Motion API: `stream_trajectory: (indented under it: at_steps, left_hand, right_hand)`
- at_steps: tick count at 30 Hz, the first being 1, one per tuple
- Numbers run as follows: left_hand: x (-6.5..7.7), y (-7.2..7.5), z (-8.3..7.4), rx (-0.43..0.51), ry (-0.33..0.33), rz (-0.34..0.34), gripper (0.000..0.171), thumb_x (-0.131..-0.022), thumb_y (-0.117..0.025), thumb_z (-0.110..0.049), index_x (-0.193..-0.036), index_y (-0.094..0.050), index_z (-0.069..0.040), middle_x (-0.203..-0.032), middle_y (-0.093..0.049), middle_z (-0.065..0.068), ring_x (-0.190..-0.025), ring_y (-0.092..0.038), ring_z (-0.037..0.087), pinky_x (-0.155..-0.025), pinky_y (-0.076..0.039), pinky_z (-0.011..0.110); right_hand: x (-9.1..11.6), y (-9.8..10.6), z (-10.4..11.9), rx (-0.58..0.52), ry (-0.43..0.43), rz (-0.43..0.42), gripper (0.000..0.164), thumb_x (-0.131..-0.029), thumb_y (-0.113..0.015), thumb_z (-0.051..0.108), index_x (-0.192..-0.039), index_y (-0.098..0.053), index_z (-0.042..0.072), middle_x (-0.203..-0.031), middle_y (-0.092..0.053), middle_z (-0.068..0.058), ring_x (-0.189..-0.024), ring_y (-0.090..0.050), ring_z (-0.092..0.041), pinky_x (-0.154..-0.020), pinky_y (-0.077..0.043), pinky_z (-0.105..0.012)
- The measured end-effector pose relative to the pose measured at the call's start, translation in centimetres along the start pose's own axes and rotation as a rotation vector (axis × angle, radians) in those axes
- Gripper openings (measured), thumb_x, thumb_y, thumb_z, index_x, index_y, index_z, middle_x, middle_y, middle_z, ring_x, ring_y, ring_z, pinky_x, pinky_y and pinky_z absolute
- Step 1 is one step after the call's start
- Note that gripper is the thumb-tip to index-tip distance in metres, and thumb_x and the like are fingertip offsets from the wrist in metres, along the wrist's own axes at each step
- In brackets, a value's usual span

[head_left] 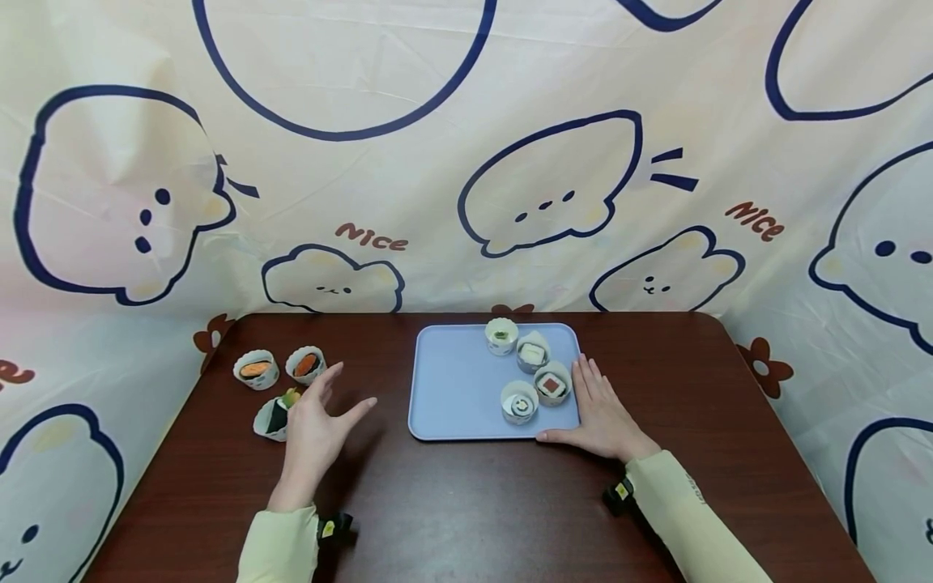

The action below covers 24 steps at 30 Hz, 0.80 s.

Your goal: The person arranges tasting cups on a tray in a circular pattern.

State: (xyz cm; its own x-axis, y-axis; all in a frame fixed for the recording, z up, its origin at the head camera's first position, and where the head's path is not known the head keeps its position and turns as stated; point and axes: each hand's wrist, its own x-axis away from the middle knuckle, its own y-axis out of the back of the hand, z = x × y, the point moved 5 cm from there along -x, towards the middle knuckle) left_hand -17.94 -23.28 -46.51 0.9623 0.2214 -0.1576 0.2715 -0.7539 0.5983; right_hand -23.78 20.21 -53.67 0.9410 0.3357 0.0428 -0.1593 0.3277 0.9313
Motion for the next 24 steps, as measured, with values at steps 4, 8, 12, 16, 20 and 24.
stream_trajectory:
  at_steps: [4,8,12,16,20,24]
  left_hand:
    - [0.0,1.0,0.2,0.011,0.012,-0.025,0.08,-0.084,-0.086,-0.034,-0.15,-0.049,-0.008,-0.152,-0.047,0.017,-0.135,-0.048,0.041,-0.105,-0.043,0.054]
    - [-0.1,1.9,0.3,0.017,0.018,-0.055,0.082,-0.083,-0.087,-0.036,-0.15,-0.05,-0.008,-0.151,-0.049,0.015,-0.135,-0.049,0.039,-0.106,-0.042,0.053]
    - [-0.1,2.8,0.2,0.007,0.0,-0.1,0.081,-0.082,-0.088,-0.036,-0.148,-0.052,-0.008,-0.149,-0.051,0.014,-0.132,-0.052,0.039,-0.105,-0.043,0.054]
    - [-0.2,3.8,0.2,-0.005,-0.008,-0.144,0.076,-0.081,-0.089,-0.034,-0.146,-0.056,-0.01,-0.146,-0.055,0.014,-0.13,-0.055,0.039,-0.103,-0.045,0.053]
    - [-0.1,4.8,0.3,-0.005,0.008,-0.161,0.077,-0.082,-0.088,-0.034,-0.148,-0.055,-0.012,-0.147,-0.055,0.012,-0.131,-0.054,0.036,-0.103,-0.045,0.053]
    - [-0.1,5.8,0.5,-0.008,0.034,-0.173,0.081,-0.082,-0.087,-0.036,-0.151,-0.051,-0.012,-0.148,-0.053,0.014,-0.132,-0.054,0.034,-0.104,-0.044,0.051]
  right_hand:
    - [0.0,0.1,0.0,-0.004,-0.006,0.005,0.142,-0.069,-0.061,0.091,-0.162,-0.003,0.0,-0.169,0.004,-0.017,-0.154,0.004,-0.035,-0.121,-0.007,-0.055]
    - [0.0,0.2,0.1,-0.009,-0.007,0.01,0.142,-0.069,-0.062,0.09,-0.162,-0.004,0.0,-0.169,0.004,-0.017,-0.154,0.004,-0.034,-0.121,-0.007,-0.054]
    - [0.0,0.3,0.2,-0.015,-0.008,0.01,0.142,-0.069,-0.062,0.09,-0.162,-0.003,0.0,-0.169,0.005,-0.017,-0.154,0.006,-0.033,-0.121,-0.006,-0.054]
    - [0.0,0.3,0.2,-0.012,-0.007,0.009,0.143,-0.069,-0.061,0.091,-0.162,-0.003,0.0,-0.169,0.005,-0.016,-0.154,0.005,-0.033,-0.121,-0.006,-0.053]
    - [0.0,0.3,0.2,-0.011,-0.004,0.005,0.142,-0.069,-0.061,0.091,-0.162,-0.004,-0.001,-0.169,0.005,-0.017,-0.154,0.005,-0.034,-0.121,-0.006,-0.053]
    - [0.1,0.2,0.2,-0.014,-0.005,0.002,0.142,-0.069,-0.062,0.09,-0.162,-0.005,-0.001,-0.169,0.004,-0.017,-0.154,0.004,-0.034,-0.121,-0.006,-0.053]
